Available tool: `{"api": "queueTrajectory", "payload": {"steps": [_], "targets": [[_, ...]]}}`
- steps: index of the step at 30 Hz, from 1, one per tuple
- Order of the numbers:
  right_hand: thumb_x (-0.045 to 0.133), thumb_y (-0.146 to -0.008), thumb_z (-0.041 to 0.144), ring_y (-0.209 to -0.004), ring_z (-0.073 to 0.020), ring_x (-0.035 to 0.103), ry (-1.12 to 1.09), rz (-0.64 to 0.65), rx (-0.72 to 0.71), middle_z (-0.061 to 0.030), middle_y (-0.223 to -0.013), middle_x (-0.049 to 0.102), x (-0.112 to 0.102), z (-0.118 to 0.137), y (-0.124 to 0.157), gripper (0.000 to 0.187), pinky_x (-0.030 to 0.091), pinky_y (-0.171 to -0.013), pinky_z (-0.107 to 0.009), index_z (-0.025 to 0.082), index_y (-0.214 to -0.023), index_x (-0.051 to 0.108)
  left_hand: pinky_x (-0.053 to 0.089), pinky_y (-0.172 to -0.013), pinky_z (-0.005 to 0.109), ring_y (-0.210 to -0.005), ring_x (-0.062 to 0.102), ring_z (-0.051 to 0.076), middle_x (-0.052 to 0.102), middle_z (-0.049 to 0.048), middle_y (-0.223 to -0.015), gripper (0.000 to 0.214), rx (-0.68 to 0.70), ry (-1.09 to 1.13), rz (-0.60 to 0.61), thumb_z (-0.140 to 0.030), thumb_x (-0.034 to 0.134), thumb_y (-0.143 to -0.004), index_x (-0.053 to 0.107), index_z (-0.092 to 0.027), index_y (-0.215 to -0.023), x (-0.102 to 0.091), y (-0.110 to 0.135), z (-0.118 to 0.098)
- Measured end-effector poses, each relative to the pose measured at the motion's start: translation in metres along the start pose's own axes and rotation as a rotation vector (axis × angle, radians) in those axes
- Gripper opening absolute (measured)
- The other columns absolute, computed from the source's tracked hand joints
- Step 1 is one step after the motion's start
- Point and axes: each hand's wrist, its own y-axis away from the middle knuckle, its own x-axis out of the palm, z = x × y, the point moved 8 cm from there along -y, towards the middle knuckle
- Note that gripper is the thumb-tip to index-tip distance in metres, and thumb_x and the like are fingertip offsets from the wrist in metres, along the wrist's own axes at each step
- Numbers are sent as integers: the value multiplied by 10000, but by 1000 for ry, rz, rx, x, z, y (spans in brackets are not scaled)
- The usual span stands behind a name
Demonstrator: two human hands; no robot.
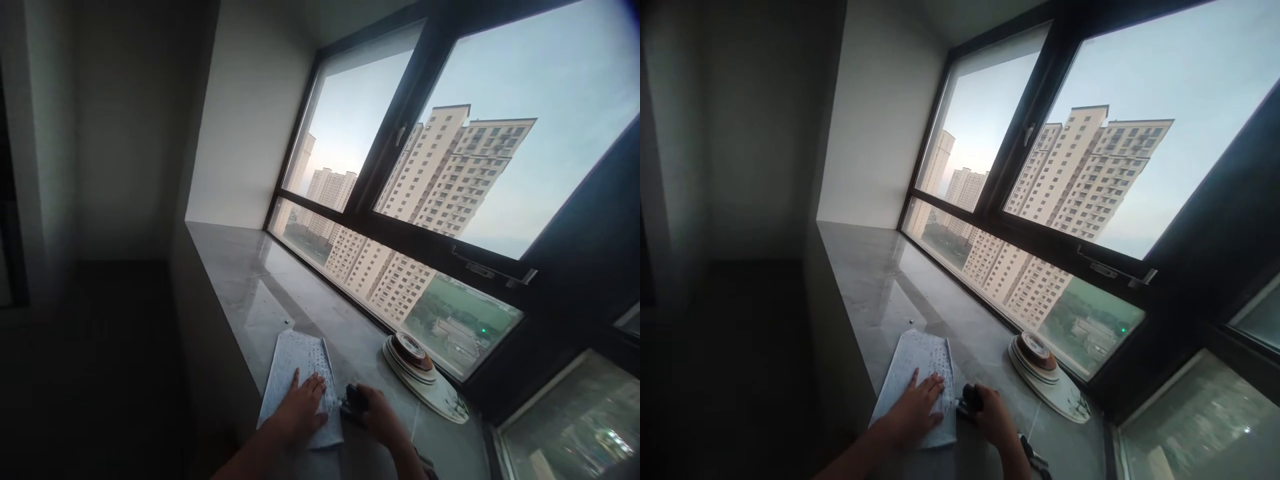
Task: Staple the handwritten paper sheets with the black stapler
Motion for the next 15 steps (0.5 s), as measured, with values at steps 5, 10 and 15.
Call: {"api": "queueTrajectory", "payload": {"steps": [5, 10, 15], "targets": [[538, -779, 163, -993, -324, 689, 88, -317, 164, -168, -1041, 736, -35, 1, -4, 322, 495, -792, -365, 221, -1059, 685, 83, -1232, 624, -1458, 350, 314, 445, 99, -1554, 563, -2, -3, -44, -406, 520, -910, 489, -259, -1453, -10, 2, -5], [588, -803, 342, -688, -229, 643, -352, -354, 39, -63, -741, 704, -12, 50, -39, 159, 440, -626, -289, 196, -827, 646, 457, -1008, 405, -1083, 605, 257, 659, 91, -1129, 165, 9, -81, -140, -220, 596, -839, 728, -224, -938, -21, -2, -14], [673, -738, 322, -622, -163, 564, -510, -308, -1, -1, -653, 640, 29, 82, -66, 155, 360, -567, -238, 168, -737, 653, 474, -830, 323, -926, 628, 214, 678, 67, -988, 225, 72, -95, -201, -165, 504, -910, 717, -218, -860, -20, 6, -24]]}}
